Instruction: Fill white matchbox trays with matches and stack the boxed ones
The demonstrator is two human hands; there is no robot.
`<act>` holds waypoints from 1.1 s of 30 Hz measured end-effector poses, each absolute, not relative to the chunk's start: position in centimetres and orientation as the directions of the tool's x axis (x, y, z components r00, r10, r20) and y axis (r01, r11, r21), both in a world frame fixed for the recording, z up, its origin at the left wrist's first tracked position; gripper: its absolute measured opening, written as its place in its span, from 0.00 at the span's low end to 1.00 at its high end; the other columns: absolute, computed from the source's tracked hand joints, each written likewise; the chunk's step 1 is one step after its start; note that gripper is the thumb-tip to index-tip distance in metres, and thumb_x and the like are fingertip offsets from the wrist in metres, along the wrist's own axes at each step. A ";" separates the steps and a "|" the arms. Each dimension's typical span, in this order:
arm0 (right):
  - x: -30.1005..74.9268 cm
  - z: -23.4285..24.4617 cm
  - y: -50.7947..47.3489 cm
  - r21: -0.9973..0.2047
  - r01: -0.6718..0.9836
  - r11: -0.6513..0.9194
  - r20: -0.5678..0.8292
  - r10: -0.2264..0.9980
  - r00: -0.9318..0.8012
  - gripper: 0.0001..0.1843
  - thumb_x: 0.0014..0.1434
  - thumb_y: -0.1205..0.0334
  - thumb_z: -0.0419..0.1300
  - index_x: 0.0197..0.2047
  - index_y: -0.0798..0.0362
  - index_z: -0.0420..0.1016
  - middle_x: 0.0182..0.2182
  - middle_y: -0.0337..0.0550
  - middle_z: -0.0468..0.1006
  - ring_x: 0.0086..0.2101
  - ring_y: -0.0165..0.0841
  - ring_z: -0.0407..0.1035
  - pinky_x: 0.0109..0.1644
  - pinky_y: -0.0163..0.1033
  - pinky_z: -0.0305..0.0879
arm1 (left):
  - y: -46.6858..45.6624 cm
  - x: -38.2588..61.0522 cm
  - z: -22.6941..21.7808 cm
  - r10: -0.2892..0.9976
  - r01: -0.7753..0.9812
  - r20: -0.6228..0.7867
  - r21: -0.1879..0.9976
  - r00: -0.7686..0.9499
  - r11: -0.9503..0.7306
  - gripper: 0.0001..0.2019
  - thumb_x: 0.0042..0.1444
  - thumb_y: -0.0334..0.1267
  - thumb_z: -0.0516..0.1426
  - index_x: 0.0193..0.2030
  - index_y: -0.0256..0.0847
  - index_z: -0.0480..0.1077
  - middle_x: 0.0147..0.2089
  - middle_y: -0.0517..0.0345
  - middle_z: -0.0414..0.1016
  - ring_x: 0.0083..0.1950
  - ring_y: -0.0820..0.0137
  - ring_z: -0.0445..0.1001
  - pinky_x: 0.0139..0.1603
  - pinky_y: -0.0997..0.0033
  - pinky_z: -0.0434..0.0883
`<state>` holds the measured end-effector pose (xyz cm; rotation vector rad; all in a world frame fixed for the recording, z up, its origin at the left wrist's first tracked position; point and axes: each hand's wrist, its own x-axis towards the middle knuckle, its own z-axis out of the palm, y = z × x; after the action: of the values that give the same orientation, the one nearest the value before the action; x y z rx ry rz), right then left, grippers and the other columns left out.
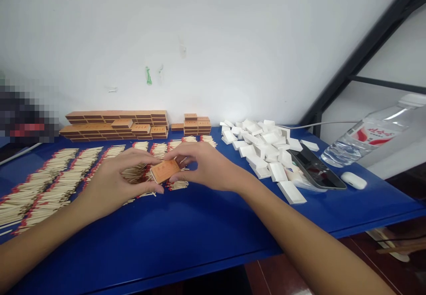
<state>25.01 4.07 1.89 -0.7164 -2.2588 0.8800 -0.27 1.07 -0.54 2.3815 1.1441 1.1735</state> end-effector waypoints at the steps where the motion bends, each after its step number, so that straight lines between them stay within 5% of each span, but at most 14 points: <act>1: 24.8 1.9 3.8 -0.734 0.244 0.634 0.329 0.647 -0.688 0.23 0.58 0.59 0.71 0.57 0.44 0.80 0.50 0.44 0.82 0.48 0.38 0.76 0.54 0.48 0.75 | 1.0 -0.2 -0.6 0.751 0.536 0.545 0.534 0.373 -0.653 0.25 0.44 0.53 0.74 0.47 0.46 0.79 0.43 0.57 0.79 0.46 0.62 0.76 0.46 0.62 0.73; 7: 24.2 2.3 3.0 -0.766 0.154 0.624 0.324 0.583 -0.745 0.24 0.60 0.66 0.68 0.59 0.42 0.79 0.53 0.40 0.82 0.52 0.39 0.76 0.58 0.48 0.73 | 0.7 -0.3 -0.8 0.821 0.566 0.438 0.595 0.368 -0.571 0.29 0.38 0.57 0.75 0.43 0.46 0.75 0.42 0.58 0.76 0.40 0.63 0.74 0.38 0.63 0.72; 14: 24.6 1.7 4.0 -0.690 0.272 0.671 0.367 0.647 -0.668 0.21 0.60 0.60 0.69 0.58 0.44 0.79 0.50 0.42 0.83 0.44 0.35 0.77 0.50 0.44 0.76 | 0.8 -0.3 -0.3 0.761 0.582 0.539 0.508 0.361 -0.635 0.16 0.56 0.48 0.68 0.48 0.47 0.75 0.44 0.58 0.78 0.44 0.65 0.76 0.46 0.63 0.72; 28: 24.3 2.4 4.5 -0.529 0.443 0.724 0.340 0.659 -0.671 0.16 0.58 0.56 0.69 0.49 0.48 0.77 0.43 0.43 0.80 0.41 0.36 0.72 0.45 0.43 0.68 | 1.3 -0.7 -0.6 0.702 0.620 0.602 0.397 0.380 -0.677 0.18 0.60 0.46 0.66 0.54 0.45 0.76 0.49 0.53 0.81 0.52 0.60 0.74 0.54 0.57 0.72; 33: 23.5 4.2 9.7 -0.270 0.665 0.697 0.434 0.704 -0.562 0.15 0.56 0.56 0.69 0.45 0.52 0.78 0.45 0.49 0.77 0.45 0.42 0.69 0.51 0.45 0.64 | 1.6 -0.9 -0.5 0.740 0.709 0.626 0.404 0.246 -0.578 0.16 0.64 0.46 0.63 0.55 0.44 0.74 0.47 0.55 0.82 0.52 0.59 0.75 0.57 0.54 0.70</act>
<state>23.55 9.72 4.21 -1.0489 -2.3889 0.1019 -0.93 1.61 -0.53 2.4498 1.4242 1.2656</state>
